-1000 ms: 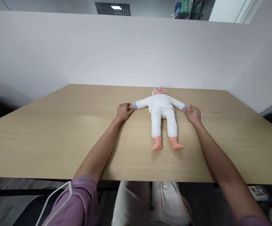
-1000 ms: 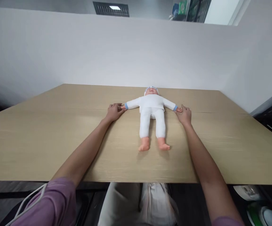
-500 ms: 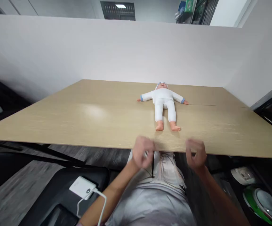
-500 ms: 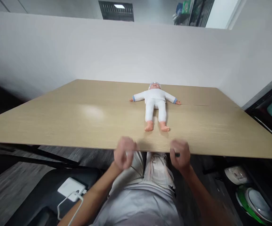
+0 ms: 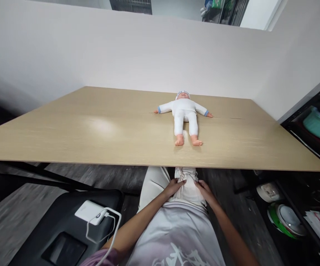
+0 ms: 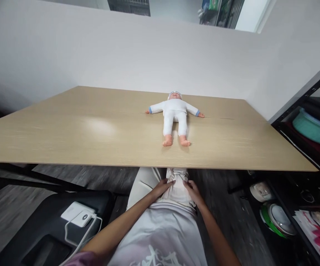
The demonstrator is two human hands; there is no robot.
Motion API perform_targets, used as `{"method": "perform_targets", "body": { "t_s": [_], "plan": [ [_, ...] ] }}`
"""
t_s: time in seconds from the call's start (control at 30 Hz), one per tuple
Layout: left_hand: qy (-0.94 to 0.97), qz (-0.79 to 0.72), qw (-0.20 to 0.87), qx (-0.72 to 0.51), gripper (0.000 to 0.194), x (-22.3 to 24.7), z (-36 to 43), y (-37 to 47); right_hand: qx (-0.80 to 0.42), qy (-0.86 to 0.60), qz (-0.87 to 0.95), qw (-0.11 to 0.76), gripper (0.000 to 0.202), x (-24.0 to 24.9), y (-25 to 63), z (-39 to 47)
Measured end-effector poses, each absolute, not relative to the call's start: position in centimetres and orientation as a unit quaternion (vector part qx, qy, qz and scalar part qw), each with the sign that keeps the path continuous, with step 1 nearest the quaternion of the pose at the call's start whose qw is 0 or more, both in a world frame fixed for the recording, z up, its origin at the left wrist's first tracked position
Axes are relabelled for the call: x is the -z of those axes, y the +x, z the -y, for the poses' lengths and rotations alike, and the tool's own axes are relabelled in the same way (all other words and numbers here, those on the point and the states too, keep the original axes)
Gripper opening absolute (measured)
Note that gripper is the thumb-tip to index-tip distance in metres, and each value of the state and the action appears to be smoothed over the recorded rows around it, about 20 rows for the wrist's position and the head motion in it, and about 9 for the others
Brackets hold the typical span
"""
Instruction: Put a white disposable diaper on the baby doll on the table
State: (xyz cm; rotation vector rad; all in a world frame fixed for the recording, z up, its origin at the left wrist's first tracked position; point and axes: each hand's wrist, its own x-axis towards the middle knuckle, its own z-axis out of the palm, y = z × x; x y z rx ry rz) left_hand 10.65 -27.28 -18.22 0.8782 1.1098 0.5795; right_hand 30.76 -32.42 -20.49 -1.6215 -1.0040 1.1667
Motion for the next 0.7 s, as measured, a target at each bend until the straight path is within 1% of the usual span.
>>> {"method": "perform_targets", "body": {
  "t_s": [0.07,0.13,0.23,0.27,0.37,0.43,0.53,0.63,0.7],
  "plan": [
    [0.378,-0.495,0.737,-0.263,0.068,17.3,27.4,11.2,-0.505,-0.621,0.410,0.436,0.084,19.0,30.0,32.2],
    [0.371,-0.488,0.742,-0.271,0.068,15.4,28.5,11.0,-0.531,-0.591,0.419,0.439,0.081,16.7,29.6,33.4],
    [0.375,-0.464,0.748,-0.290,0.072,10.5,32.8,9.0,-0.535,-0.562,0.442,0.449,0.071,12.4,29.9,38.5],
    [0.385,-0.453,0.746,-0.301,0.073,8.6,34.8,8.1,-0.511,-0.569,0.459,0.453,0.067,11.0,30.2,40.8],
    [0.517,-0.412,0.651,-0.374,0.066,3.2,40.4,5.4,-0.438,-0.606,0.511,0.423,0.067,7.4,31.0,47.5],
    [0.569,-0.393,0.607,-0.392,0.064,1.0,42.4,4.5,-0.399,-0.602,0.542,0.430,0.059,5.6,31.0,49.7],
    [0.581,-0.377,0.592,-0.412,0.060,0.1,41.7,5.0,-0.374,-0.580,0.570,0.446,0.050,3.8,29.9,48.3],
    [0.566,-0.386,0.582,-0.437,0.052,1.0,38.3,6.4,-0.400,-0.564,0.549,0.471,0.052,2.7,28.3,43.8],
    [0.549,-0.392,0.589,-0.445,0.050,2.0,36.0,7.2,-0.416,-0.556,0.526,0.492,0.050,2.6,27.5,41.1]
  ]
}}
